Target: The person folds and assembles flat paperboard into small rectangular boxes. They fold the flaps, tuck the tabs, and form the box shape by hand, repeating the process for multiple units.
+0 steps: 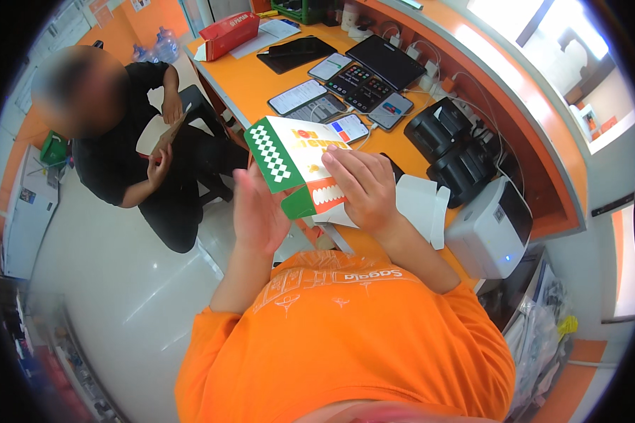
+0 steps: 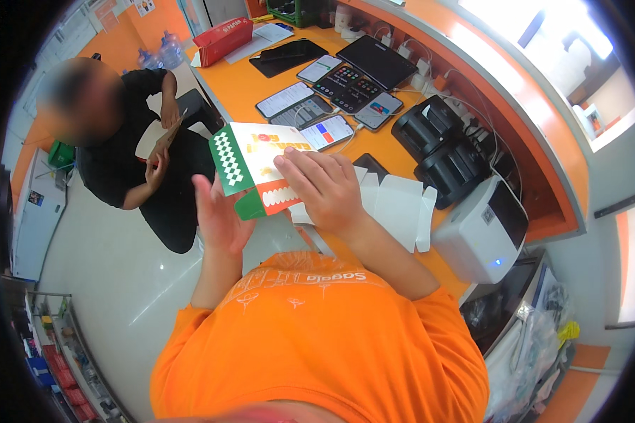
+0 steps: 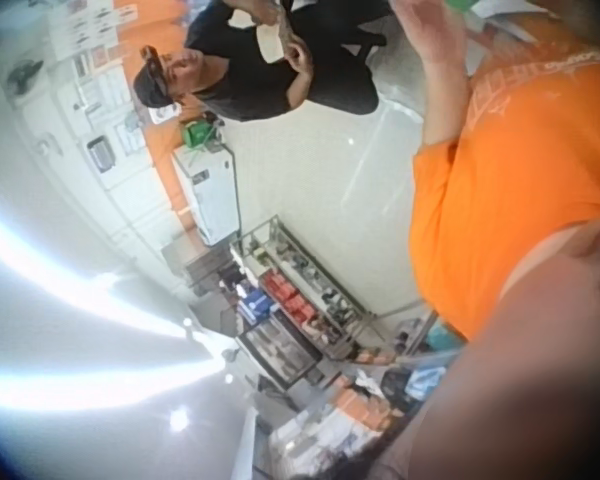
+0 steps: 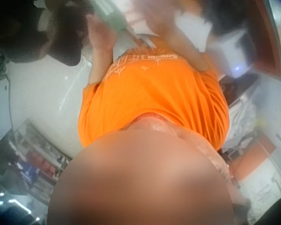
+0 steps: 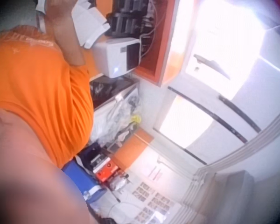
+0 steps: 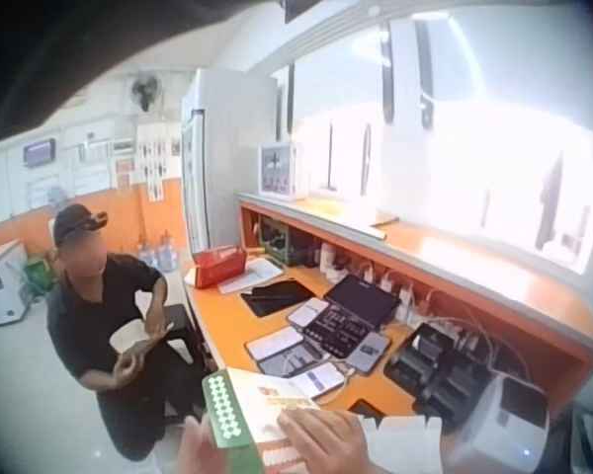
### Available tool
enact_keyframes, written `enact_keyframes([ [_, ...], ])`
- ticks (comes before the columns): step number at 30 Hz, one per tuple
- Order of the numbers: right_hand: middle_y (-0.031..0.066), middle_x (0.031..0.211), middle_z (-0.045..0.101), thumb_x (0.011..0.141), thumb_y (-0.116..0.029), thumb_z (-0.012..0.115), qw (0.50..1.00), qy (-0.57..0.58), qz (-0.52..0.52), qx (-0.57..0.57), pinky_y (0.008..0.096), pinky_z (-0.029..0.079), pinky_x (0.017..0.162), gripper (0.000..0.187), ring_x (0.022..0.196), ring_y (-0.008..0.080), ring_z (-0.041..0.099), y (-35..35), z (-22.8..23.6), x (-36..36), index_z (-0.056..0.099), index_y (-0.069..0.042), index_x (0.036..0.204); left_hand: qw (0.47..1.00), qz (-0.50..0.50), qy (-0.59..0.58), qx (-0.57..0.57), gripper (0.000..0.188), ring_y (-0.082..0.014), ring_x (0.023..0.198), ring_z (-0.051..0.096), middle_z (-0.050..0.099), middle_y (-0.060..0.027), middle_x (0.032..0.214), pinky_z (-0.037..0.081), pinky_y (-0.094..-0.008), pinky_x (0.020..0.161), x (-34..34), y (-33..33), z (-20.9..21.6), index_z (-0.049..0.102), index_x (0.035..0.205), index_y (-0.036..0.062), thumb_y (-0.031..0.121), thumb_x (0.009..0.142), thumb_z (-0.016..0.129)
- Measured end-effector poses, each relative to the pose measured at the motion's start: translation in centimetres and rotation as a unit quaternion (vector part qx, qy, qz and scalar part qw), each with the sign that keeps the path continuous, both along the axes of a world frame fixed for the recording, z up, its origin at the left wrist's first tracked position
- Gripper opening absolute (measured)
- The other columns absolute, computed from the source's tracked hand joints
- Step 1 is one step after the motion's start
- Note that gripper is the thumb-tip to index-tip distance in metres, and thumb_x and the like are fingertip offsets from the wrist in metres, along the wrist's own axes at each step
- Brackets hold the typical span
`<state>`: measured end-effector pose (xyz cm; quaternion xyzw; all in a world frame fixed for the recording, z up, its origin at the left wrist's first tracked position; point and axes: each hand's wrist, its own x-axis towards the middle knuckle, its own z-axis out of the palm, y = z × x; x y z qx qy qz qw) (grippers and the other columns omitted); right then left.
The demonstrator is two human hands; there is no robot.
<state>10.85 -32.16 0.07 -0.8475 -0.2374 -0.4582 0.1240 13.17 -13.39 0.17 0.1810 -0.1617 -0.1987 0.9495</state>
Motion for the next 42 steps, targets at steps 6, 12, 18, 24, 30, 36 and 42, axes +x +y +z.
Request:
enact_keyframes([
  [6,0.0047,0.122,0.059,0.085,-0.018,0.056,0.996,-0.021,-0.077,-0.027,0.0332,0.038,0.083,0.040,0.102,0.0162,0.052,-0.3,-0.1,-0.2,0.059,-0.011,0.124,0.997,-0.031,-0.043,0.053,0.065,-0.0257,0.126,0.045,0.040,-0.0144,0.138,0.038,-0.0404,0.104,-0.6,-0.3,0.8,0.025,0.142,0.0040,0.034,0.093,0.056],
  [12,0.0155,0.139,0.042,0.081,-0.022,0.064,0.974,0.185,0.124,0.043,0.0384,0.037,0.095,0.067,0.115,0.0265,0.046,0.8,-0.9,-0.8,0.037,-0.006,0.140,0.939,0.134,-0.118,0.295,0.053,-0.0187,0.120,0.045,0.047,-0.0099,0.127,0.039,-0.0348,0.099,-0.9,-1.8,-0.8,0.037,0.136,0.0047,0.007,0.089,0.061],
  [18,0.0134,0.122,0.049,0.088,-0.021,0.062,0.731,0.425,0.216,0.489,0.0334,0.049,0.083,0.059,0.102,0.0192,0.054,0.2,-2.3,-0.5,0.032,0.001,0.134,0.502,0.360,-0.513,0.596,0.058,-0.0303,0.104,0.051,0.052,-0.0121,0.117,0.042,-0.0393,0.087,0.6,-2.8,-2.6,0.055,0.127,0.0173,0.004,0.072,0.066],
  [24,0.0052,0.095,0.060,0.094,-0.016,0.055,0.660,0.425,0.094,0.613,0.0249,0.051,0.062,0.025,0.076,0.0106,0.059,-0.6,-4.7,0.7,0.053,-0.002,0.115,0.510,0.269,-0.503,0.644,0.044,-0.0279,0.089,0.055,0.057,-0.0093,0.102,0.045,-0.0373,0.080,0.5,-3.3,-4.3,0.061,0.115,0.0148,0.008,0.073,0.069],
  [30,0.0094,0.090,0.061,0.092,-0.014,0.057,0.767,0.443,0.010,0.464,0.0268,0.050,0.059,0.020,0.071,0.0157,0.063,-1.5,-4.9,-0.5,0.058,-0.001,0.106,0.713,0.114,-0.244,0.648,0.021,-0.0178,0.077,0.063,0.064,-0.0057,0.084,0.049,-0.0300,0.068,1.6,-3.6,-6.5,0.064,0.099,0.0057,0.012,0.080,0.070],
  [36,0.0153,0.092,0.062,0.083,-0.013,0.065,0.846,0.422,-0.007,0.328,0.0336,0.050,0.065,0.020,0.071,0.0259,0.065,-1.5,-5.5,-0.1,0.062,0.001,0.095,0.867,-0.001,0.016,0.498,0.018,-0.0126,0.082,0.062,0.064,-0.0040,0.091,0.051,-0.0227,0.075,2.5,-4.8,-9.9,0.059,0.100,-0.0002,0.008,0.086,0.065],
  [42,0.0140,0.098,0.061,0.080,-0.012,0.066,0.827,0.458,0.022,0.324,0.0334,0.049,0.070,0.017,0.077,0.0251,0.064,-2.9,-5.7,0.2,0.065,0.000,0.091,0.917,-0.014,0.114,0.381,0.022,-0.0128,0.094,0.061,0.062,-0.0070,0.101,0.051,-0.0225,0.084,2.3,-5.0,-11.5,0.056,0.108,-0.0012,0.008,0.088,0.063],
])
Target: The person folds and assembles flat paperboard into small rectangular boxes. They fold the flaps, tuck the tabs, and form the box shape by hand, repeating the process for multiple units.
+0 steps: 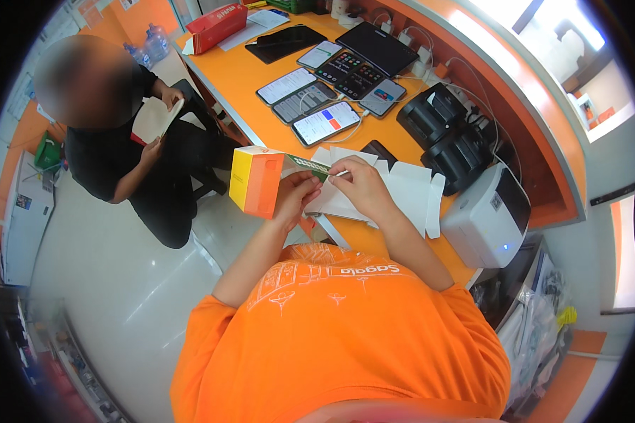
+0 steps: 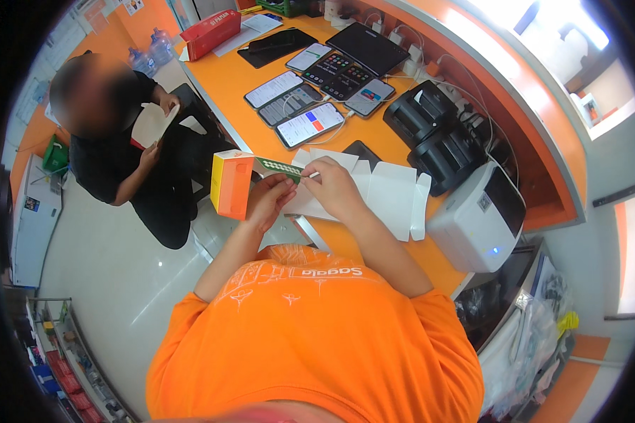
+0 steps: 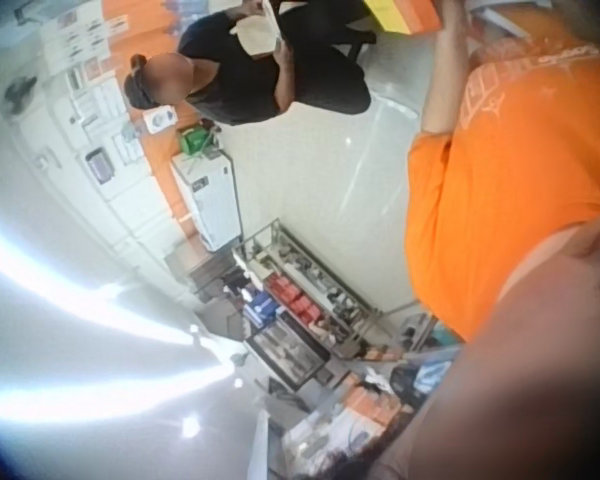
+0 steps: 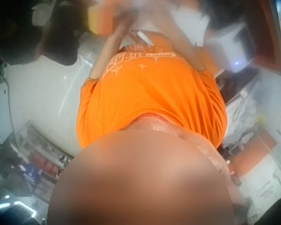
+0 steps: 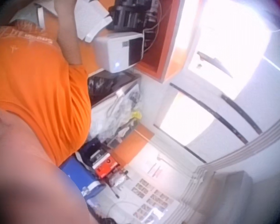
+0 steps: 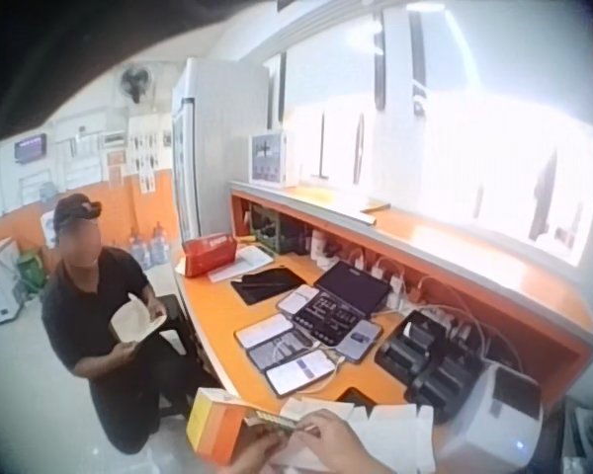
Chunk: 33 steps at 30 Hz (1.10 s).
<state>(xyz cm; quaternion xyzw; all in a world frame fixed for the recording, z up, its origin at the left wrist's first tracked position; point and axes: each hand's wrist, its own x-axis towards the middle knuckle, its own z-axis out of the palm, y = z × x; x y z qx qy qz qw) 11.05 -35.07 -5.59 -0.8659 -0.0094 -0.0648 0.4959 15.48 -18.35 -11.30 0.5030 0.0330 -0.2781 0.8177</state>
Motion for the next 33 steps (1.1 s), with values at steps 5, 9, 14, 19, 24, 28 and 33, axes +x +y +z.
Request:
enact_keyframes([
  [5,0.0115,0.092,0.059,0.079,-0.011,0.065,0.999,-0.039,-0.006,-0.026,0.0324,0.048,0.072,0.013,0.080,0.0236,0.060,0.2,0.1,0.2,0.066,0.001,0.086,1.000,-0.009,0.006,-0.007,0.021,-0.0132,0.095,0.061,0.061,-0.0070,0.100,0.051,-0.0230,0.086,-0.1,0.0,0.7,0.056,0.108,-0.0010,0.008,0.089,0.062],
  [9,0.0088,0.093,0.059,0.081,-0.010,0.067,0.999,-0.032,-0.019,-0.031,0.0292,0.050,0.073,0.013,0.079,0.0199,0.061,0.8,0.2,0.4,0.066,0.002,0.086,1.000,-0.016,-0.014,-0.004,0.021,-0.0135,0.095,0.061,0.061,-0.0070,0.100,0.051,-0.0234,0.086,-0.2,0.0,1.4,0.056,0.107,-0.0013,0.008,0.089,0.062],
  [14,0.0113,0.089,0.056,0.079,-0.011,0.064,0.995,-0.081,-0.049,-0.021,0.0344,0.048,0.071,0.011,0.078,0.0263,0.060,1.6,-0.8,0.4,0.062,-0.001,0.082,1.000,-0.014,-0.017,-0.009,0.018,-0.0128,0.093,0.060,0.061,-0.0060,0.099,0.050,-0.0236,0.085,-0.1,0.2,0.9,0.057,0.105,0.0005,0.008,0.090,0.061],
  [19,0.0118,0.087,0.055,0.077,-0.010,0.065,0.992,-0.093,-0.056,-0.059,0.0350,0.048,0.070,0.011,0.081,0.0292,0.058,1.4,-2.6,0.6,0.060,0.000,0.080,1.000,-0.005,-0.021,-0.002,0.016,-0.0125,0.092,0.059,0.060,-0.0044,0.098,0.050,-0.0250,0.084,0.3,-0.4,-1.3,0.057,0.103,0.0052,0.006,0.088,0.061],
  [24,0.0124,0.087,0.056,0.082,-0.011,0.066,0.996,-0.083,-0.037,-0.018,0.0351,0.047,0.073,0.013,0.083,0.0274,0.058,1.6,-2.1,0.2,0.061,0.001,0.084,0.996,0.001,-0.051,-0.070,0.014,-0.0133,0.093,0.059,0.058,-0.0045,0.098,0.050,-0.0239,0.084,-0.1,-1.2,-1.5,0.056,0.100,0.0050,0.004,0.086,0.060],
  [28,0.0152,0.106,0.058,0.084,-0.007,0.062,0.979,-0.183,-0.016,-0.093,0.0349,0.047,0.083,0.026,0.097,0.0293,0.058,2.4,-1.1,-0.3,0.062,0.002,0.108,0.989,0.019,-0.031,-0.142,0.019,-0.0141,0.098,0.059,0.057,-0.0061,0.107,0.050,-0.0252,0.087,0.2,-0.9,0.7,0.053,0.107,0.0025,0.006,0.089,0.059],
  [33,0.0215,0.132,0.043,0.084,-0.005,0.058,0.934,-0.276,0.043,-0.224,0.0423,0.037,0.098,0.049,0.119,0.0356,0.045,3.2,-0.5,-0.7,0.049,0.001,0.131,0.979,-0.003,-0.083,-0.186,0.041,-0.0137,0.102,0.058,0.056,-0.0068,0.115,0.049,-0.0270,0.089,0.0,0.7,3.9,0.045,0.126,0.0038,0.011,0.089,0.061],
])
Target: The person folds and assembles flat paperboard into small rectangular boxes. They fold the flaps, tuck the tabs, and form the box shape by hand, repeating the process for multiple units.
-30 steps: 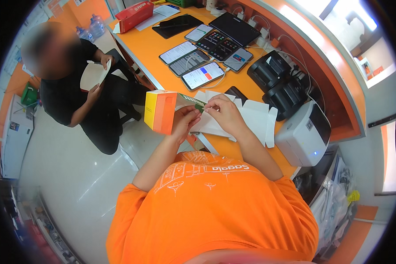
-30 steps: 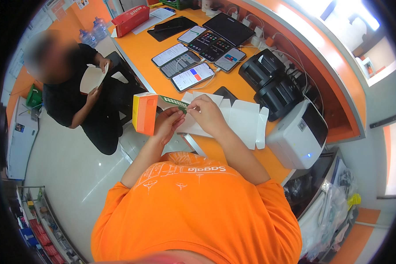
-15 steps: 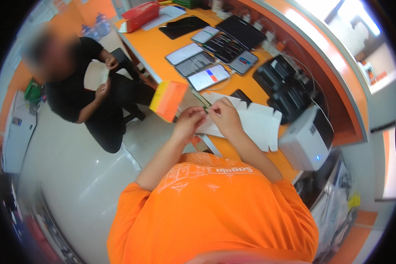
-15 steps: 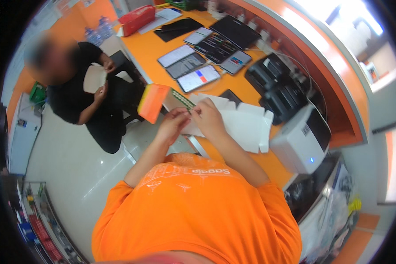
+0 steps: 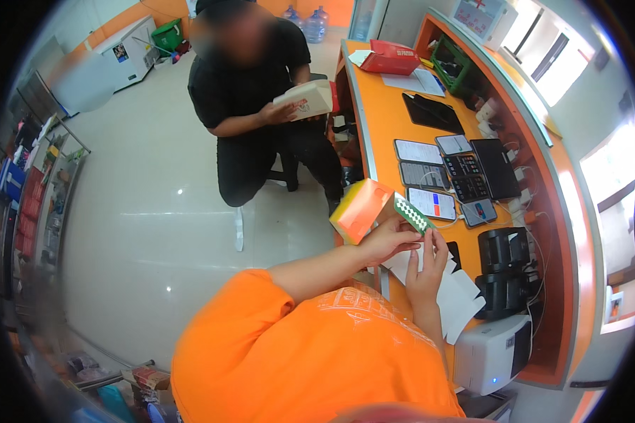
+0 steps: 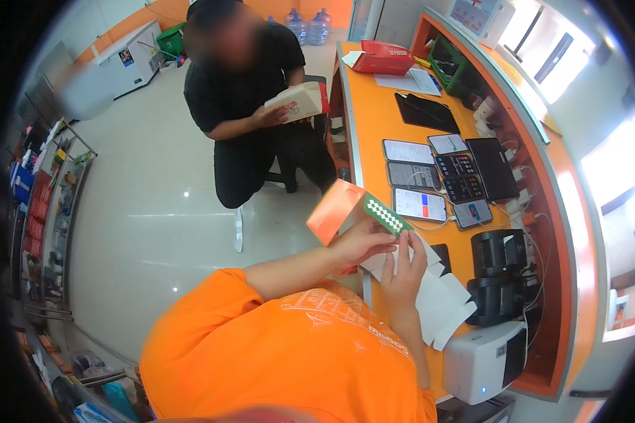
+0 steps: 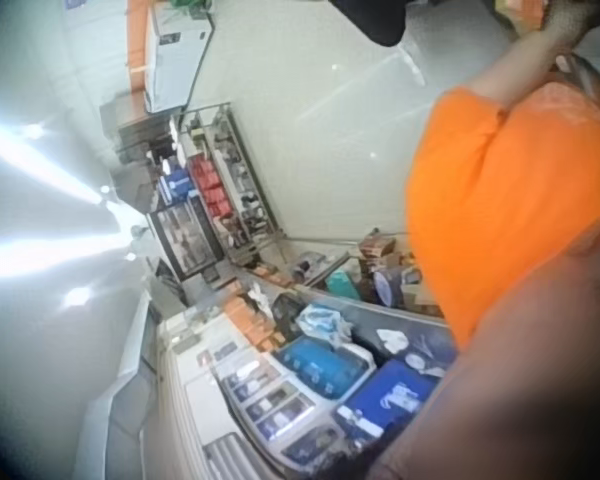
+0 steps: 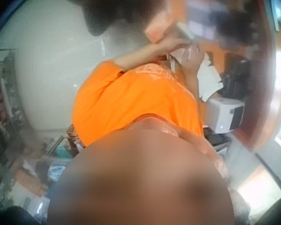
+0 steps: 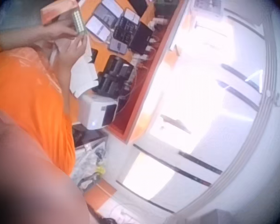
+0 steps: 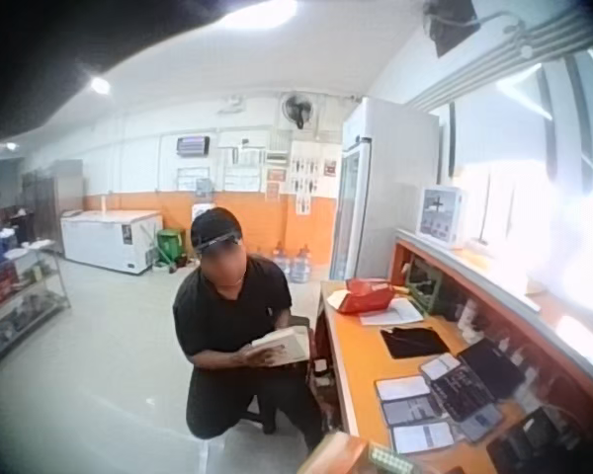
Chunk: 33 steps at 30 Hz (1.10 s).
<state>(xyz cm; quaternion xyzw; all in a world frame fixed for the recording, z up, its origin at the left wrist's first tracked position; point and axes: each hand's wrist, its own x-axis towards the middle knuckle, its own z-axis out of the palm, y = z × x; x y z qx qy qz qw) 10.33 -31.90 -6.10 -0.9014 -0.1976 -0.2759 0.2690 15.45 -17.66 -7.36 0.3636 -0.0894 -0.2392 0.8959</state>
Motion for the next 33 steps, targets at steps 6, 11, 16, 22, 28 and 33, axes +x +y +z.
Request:
enact_keyframes([
  [6,0.0221,0.142,0.030,0.081,-0.011,0.064,0.995,0.019,0.052,-0.081,0.0457,0.026,0.107,0.066,0.131,0.0381,0.030,-0.8,1.3,-0.2,0.038,-0.003,0.140,0.977,0.069,-0.094,0.178,0.030,-0.0111,0.089,0.060,0.064,-0.0015,0.097,0.047,-0.0272,0.082,-0.4,1.2,2.9,0.057,0.116,0.0051,0.017,0.089,0.062],
  [11,0.0226,0.145,0.025,0.072,-0.013,0.074,0.995,-0.078,0.031,0.058,0.0472,0.024,0.109,0.081,0.133,0.0387,0.027,-1.5,2.4,0.2,0.031,-0.001,0.140,0.984,0.074,0.074,-0.141,0.009,-0.0109,0.078,0.058,0.063,0.0005,0.086,0.046,-0.0272,0.079,-0.2,3.8,5.3,0.058,0.095,0.0103,0.016,0.089,0.061],
  [16,0.0191,0.126,0.053,0.075,-0.008,0.070,0.993,-0.013,0.047,0.109,0.0432,0.038,0.098,0.063,0.113,0.0351,0.051,-0.9,2.5,1.0,0.044,0.001,0.131,0.969,0.040,0.159,-0.183,0.020,-0.0143,0.092,0.058,0.062,-0.0021,0.104,0.046,-0.0342,0.084,-1.0,4.0,7.2,0.055,0.108,0.0125,0.014,0.089,0.058],
  [22,0.0133,0.113,0.060,0.075,-0.006,0.067,0.992,-0.121,-0.032,-0.028,0.0385,0.043,0.079,0.056,0.093,0.0277,0.058,-0.3,4.0,0.9,0.048,0.001,0.128,0.983,0.078,-0.161,0.052,0.039,-0.0179,0.107,0.056,0.056,-0.0084,0.113,0.047,-0.0342,0.091,-2.7,1.2,6.5,0.041,0.124,0.0042,0.010,0.090,0.060],
  [28,0.0114,0.117,0.058,0.073,-0.005,0.068,0.998,-0.056,0.009,0.014,0.0392,0.042,0.083,0.063,0.104,0.0269,0.055,0.5,4.5,-0.2,0.045,-0.005,0.131,0.991,0.092,-0.091,0.029,0.026,-0.0134,0.102,0.058,0.056,-0.0083,0.112,0.048,-0.0295,0.090,-2.8,1.0,5.8,0.044,0.120,0.0009,0.008,0.096,0.051],
  [33,0.0118,0.112,0.061,0.073,0.002,0.064,0.992,-0.108,0.030,0.061,0.0386,0.043,0.085,0.047,0.099,0.0279,0.058,-0.1,4.1,-0.6,0.054,-0.004,0.119,0.992,0.109,-0.033,-0.062,0.030,-0.0116,0.102,0.057,0.056,-0.0078,0.113,0.048,-0.0291,0.091,-2.8,0.8,6.5,0.040,0.124,0.0016,0.013,0.097,0.050],
])
